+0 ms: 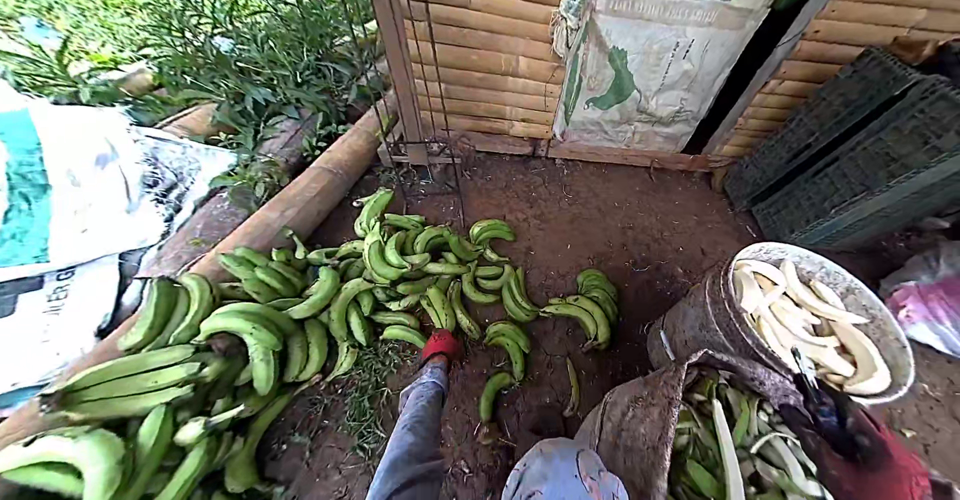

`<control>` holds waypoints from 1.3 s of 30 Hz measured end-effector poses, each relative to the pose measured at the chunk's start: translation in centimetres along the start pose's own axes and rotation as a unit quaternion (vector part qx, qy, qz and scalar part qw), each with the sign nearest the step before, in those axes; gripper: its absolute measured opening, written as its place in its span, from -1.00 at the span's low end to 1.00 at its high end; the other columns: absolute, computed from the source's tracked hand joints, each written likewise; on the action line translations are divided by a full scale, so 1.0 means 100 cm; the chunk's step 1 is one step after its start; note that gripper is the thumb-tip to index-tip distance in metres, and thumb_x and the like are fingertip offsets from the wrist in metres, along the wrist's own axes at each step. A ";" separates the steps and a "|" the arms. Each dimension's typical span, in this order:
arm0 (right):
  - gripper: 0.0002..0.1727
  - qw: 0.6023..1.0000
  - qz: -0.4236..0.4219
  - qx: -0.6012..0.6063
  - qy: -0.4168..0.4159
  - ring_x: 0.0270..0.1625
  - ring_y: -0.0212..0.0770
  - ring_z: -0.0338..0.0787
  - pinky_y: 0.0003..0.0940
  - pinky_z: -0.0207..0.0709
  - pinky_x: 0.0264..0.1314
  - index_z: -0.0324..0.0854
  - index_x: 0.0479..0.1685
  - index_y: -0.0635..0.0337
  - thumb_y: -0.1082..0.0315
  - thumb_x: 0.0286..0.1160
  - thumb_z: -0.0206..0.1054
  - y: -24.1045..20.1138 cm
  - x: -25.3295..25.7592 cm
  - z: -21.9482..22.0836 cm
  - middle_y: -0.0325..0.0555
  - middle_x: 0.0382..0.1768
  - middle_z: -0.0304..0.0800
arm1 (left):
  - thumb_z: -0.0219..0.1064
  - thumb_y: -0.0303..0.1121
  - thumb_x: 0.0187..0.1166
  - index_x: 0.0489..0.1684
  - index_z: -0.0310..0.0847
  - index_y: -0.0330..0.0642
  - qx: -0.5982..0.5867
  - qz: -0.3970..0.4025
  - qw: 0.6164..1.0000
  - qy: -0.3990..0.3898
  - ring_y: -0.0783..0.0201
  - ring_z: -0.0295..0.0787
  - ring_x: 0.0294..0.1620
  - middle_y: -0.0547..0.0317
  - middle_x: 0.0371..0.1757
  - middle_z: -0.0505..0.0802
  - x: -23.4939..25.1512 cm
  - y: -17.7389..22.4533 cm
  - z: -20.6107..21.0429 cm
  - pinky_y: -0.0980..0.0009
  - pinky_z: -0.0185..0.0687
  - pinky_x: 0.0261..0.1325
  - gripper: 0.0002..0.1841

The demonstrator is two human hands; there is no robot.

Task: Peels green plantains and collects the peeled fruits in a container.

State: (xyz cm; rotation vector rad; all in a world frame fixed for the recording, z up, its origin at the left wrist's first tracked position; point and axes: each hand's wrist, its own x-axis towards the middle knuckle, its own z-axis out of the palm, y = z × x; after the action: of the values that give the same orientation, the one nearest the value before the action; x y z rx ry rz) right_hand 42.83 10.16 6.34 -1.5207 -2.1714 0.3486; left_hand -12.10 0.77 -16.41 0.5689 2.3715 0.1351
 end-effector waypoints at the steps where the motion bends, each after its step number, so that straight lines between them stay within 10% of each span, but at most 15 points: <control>1: -0.29 1.000 -0.004 0.002 0.001 0.18 0.44 0.77 0.39 0.52 0.29 0.53 0.49 0.47 0.11 0.45 0.45 -0.001 -0.006 -0.001 0.51 0.21 0.73 | 0.28 -0.18 0.68 0.56 0.41 -0.46 0.009 -0.003 1.000 0.005 -0.21 0.41 0.67 -0.37 0.62 0.51 0.004 0.005 0.006 -0.16 0.32 0.65 -0.40; 9: -0.33 0.998 -0.048 0.046 0.000 -0.02 0.14 0.83 0.16 0.64 0.06 0.66 0.39 0.35 0.06 0.35 0.50 -0.053 -0.030 0.000 0.27 0.07 0.84 | 0.13 -0.19 0.80 0.37 0.53 -0.54 -0.153 0.128 0.979 0.052 -0.25 0.54 0.53 -0.47 0.41 0.65 -0.035 0.012 -0.024 -0.15 0.32 0.62 -0.51; 13: -0.26 0.984 -0.140 0.112 0.011 0.03 -0.15 0.87 -0.08 0.75 0.05 0.69 0.43 0.07 -0.14 0.22 0.51 -0.100 -0.025 0.030 -0.03 0.22 0.85 | 0.21 -0.23 0.72 0.03 0.69 -0.31 -0.264 0.294 0.919 0.007 0.26 0.75 -0.53 0.07 -0.38 0.82 -0.156 0.042 -0.081 0.23 0.76 -0.39 -0.70; 17: -0.03 0.957 -0.229 0.175 0.019 0.30 0.02 0.82 0.01 0.75 0.16 0.51 0.63 0.14 -0.15 0.12 0.62 -0.166 -0.017 0.018 0.13 0.55 0.62 | 0.37 -0.38 0.56 0.04 0.75 -0.38 -0.127 0.553 0.822 0.053 0.43 0.72 -0.29 0.07 -0.24 0.84 -0.311 0.091 -0.139 0.41 0.69 -0.09 -0.74; 21: -0.28 0.924 -0.251 0.212 0.197 0.27 -0.07 0.83 -0.10 0.78 0.17 0.73 0.31 0.14 0.09 -0.01 0.71 -0.178 -0.013 -0.022 0.05 0.38 0.75 | 0.44 -0.30 0.49 0.13 0.76 -0.16 -0.212 0.693 0.683 0.086 0.52 0.79 -0.22 0.28 -0.14 0.88 -0.394 0.129 -0.132 0.51 0.76 -0.08 -0.70; 23: -0.32 0.897 -0.221 0.285 0.255 0.17 -0.28 0.83 -0.29 0.76 0.22 0.67 0.30 0.26 0.20 0.07 0.70 -0.164 -0.022 -0.049 -0.06 0.19 0.84 | 0.41 -0.34 0.52 0.54 0.50 -0.14 -0.390 0.667 0.633 0.059 0.33 0.84 -0.06 0.16 0.13 0.86 -0.410 0.143 -0.107 0.36 0.82 0.01 -0.46; 26: -0.37 0.833 -0.072 0.491 0.246 -0.41 -0.52 0.74 -0.59 0.68 -0.39 0.57 0.33 0.28 0.31 0.19 0.61 -0.152 -0.047 -0.084 -0.28 -0.19 0.85 | 0.10 -0.18 0.74 0.81 -0.04 -0.18 -0.603 0.513 0.602 -0.106 0.06 0.72 0.31 -0.05 0.49 0.60 -0.439 0.156 -0.041 0.06 0.74 0.29 -0.33; 29: -0.46 0.792 0.023 0.583 0.178 -0.38 -0.40 0.78 -0.49 0.71 -0.37 0.56 0.29 0.27 0.28 0.31 0.53 -0.139 -0.074 -0.093 -0.22 -0.20 0.86 | -0.13 0.20 0.78 0.51 0.24 -0.21 -0.660 0.439 0.514 -0.329 0.18 0.79 0.14 0.03 0.20 0.76 -0.474 0.176 0.022 0.18 0.79 0.13 -0.35; 32: -0.41 0.834 0.056 0.534 0.131 -0.46 -0.54 0.65 -0.60 0.60 -0.41 0.44 0.40 0.30 0.15 0.47 0.43 -0.115 -0.098 -0.095 -0.34 -0.29 0.72 | -0.29 0.09 0.87 0.39 0.41 -0.15 -0.708 0.410 0.447 -0.362 0.17 0.83 0.07 0.02 0.08 0.82 -0.479 0.199 0.036 0.18 0.81 0.12 -0.44; 35: -0.45 0.895 -0.020 0.415 0.163 -0.47 -0.56 0.56 -0.64 0.45 -0.51 0.41 0.56 0.33 0.09 0.81 0.02 -0.066 -0.113 -0.102 -0.26 -0.10 0.76 | -0.27 0.07 0.87 0.15 0.46 -0.12 -0.727 0.330 0.487 -0.353 0.14 0.83 -0.18 0.02 -0.16 0.79 -0.476 0.220 0.015 0.17 0.84 -0.15 -0.49; 39: -0.49 0.952 -0.089 0.211 0.202 -0.14 -0.35 0.78 -0.37 0.68 0.01 0.59 0.30 0.35 0.05 0.76 0.08 -0.041 -0.126 -0.094 -0.05 -0.12 0.80 | -0.25 0.06 0.84 0.05 0.52 -0.21 -0.688 0.335 0.523 -0.375 0.09 0.84 -0.26 -0.06 -0.22 0.82 -0.453 0.234 0.005 0.17 0.83 -0.27 -0.45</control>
State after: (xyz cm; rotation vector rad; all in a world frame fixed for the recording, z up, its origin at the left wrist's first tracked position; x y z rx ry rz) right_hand 47.74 -3.56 13.47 -1.0439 -1.7542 0.3733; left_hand 27.04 2.02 16.22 0.4634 0.5427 1.5591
